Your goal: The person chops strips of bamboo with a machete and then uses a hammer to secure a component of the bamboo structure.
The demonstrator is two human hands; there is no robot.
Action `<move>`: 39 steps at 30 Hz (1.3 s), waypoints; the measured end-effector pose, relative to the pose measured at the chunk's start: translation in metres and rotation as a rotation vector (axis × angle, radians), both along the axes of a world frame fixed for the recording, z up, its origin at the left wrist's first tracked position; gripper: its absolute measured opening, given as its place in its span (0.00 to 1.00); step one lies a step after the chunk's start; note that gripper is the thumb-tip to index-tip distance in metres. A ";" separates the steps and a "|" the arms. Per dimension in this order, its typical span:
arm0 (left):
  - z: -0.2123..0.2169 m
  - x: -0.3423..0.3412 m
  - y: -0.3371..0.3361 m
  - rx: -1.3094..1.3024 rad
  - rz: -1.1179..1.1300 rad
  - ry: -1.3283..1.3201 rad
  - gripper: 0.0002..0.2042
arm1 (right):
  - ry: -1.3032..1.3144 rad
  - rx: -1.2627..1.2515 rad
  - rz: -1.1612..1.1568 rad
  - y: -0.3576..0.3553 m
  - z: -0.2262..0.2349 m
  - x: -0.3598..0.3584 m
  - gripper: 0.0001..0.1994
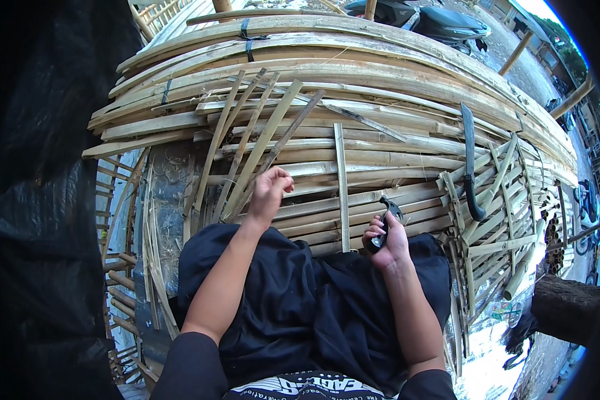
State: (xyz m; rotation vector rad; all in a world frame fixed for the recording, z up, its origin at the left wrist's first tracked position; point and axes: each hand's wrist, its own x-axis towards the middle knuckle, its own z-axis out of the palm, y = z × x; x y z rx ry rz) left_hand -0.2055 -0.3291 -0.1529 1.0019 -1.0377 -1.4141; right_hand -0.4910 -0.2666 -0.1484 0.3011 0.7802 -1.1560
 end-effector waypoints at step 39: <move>-0.040 -0.100 -0.126 -0.535 0.520 -0.993 0.11 | 1.155 -0.428 0.697 -0.044 0.083 0.024 0.11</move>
